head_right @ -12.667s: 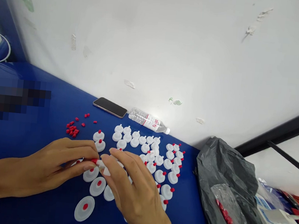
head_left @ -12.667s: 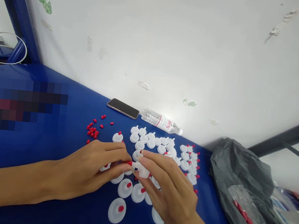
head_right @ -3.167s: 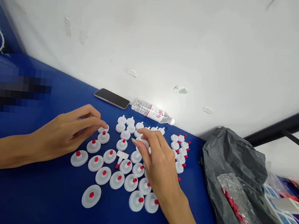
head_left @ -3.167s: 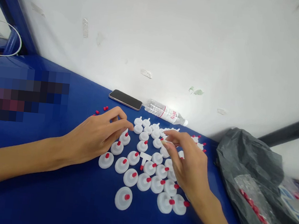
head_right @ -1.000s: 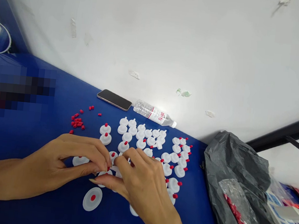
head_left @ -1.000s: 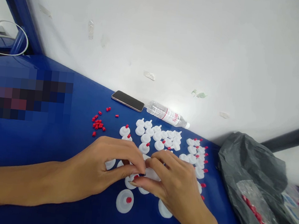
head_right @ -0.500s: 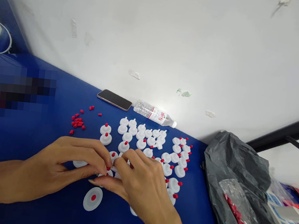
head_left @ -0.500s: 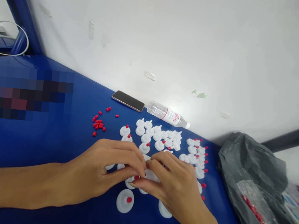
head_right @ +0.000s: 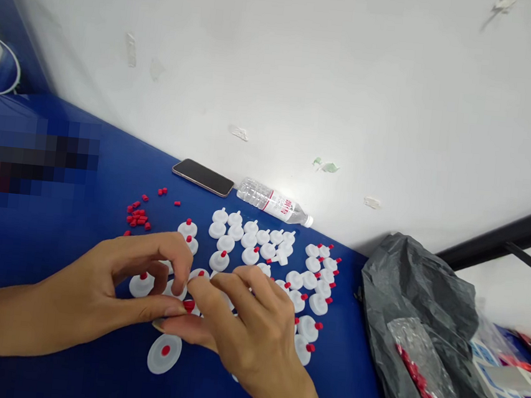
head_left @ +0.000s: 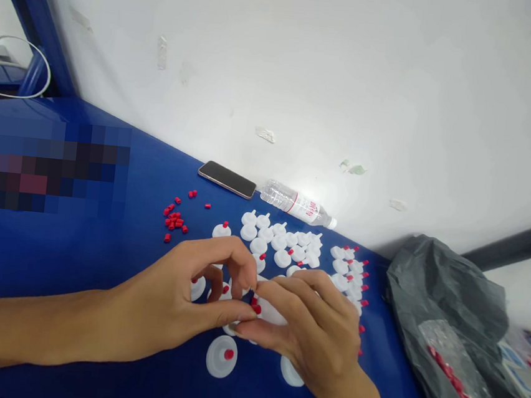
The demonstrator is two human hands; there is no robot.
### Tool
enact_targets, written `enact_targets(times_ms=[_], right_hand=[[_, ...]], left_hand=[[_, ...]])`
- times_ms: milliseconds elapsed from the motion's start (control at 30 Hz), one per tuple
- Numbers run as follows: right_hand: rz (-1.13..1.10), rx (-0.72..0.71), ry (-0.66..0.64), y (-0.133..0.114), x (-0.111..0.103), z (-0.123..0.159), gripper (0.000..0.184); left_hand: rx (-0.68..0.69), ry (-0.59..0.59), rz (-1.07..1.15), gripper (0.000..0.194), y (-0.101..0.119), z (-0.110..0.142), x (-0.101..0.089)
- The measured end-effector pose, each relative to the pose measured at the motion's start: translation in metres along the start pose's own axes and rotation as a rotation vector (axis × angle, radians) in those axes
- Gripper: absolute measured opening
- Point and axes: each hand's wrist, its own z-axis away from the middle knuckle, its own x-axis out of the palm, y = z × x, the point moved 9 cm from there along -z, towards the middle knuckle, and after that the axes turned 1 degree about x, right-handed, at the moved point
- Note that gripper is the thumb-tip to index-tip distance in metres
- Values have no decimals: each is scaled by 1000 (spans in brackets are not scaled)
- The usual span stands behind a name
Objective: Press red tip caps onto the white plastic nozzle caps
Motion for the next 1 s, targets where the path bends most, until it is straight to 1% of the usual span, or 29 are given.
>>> enact_targets(times_ms=[100, 200, 267, 400, 467, 567, 700, 767, 867, 933, 1000], right_hand=[[-5, -27, 61, -5, -7, -2, 22], [11, -45, 129, -11, -18, -4, 28], [18, -46, 133, -15, -23, -6, 28], [18, -15, 124, -21, -25, -8, 22], [15, -35, 138, -24, -25, -7, 21], [10, -81, 128, -27, -22, -4, 20], [0, -81, 115, -23, -19, -5, 19], [5, -102, 126, -23, -18, -5, 21], [21, -123, 169, -23, -16, -6, 27], [40, -107, 158, -20, -11, -6, 23], [48, -80, 114, -17, -5, -5, 17]], left_hand=[[-33, -47, 90, 30, -2, 0, 4], [-65, -129, 173, 36, -2, 1, 11], [-69, -177, 204, 43, 0, 5, 15], [-82, -264, 216, 68, 3, 12, 19], [-83, -322, 204, 70, 6, 13, 21], [-72, -377, 190, 61, 13, 11, 24], [-123, -337, 217, 49, 12, 5, 22], [-130, -321, 221, 47, 10, 4, 22], [-102, -263, 185, 50, 6, 0, 17], [-81, -226, 157, 50, 2, -3, 12], [-58, -197, 137, 48, -1, -5, 7]])
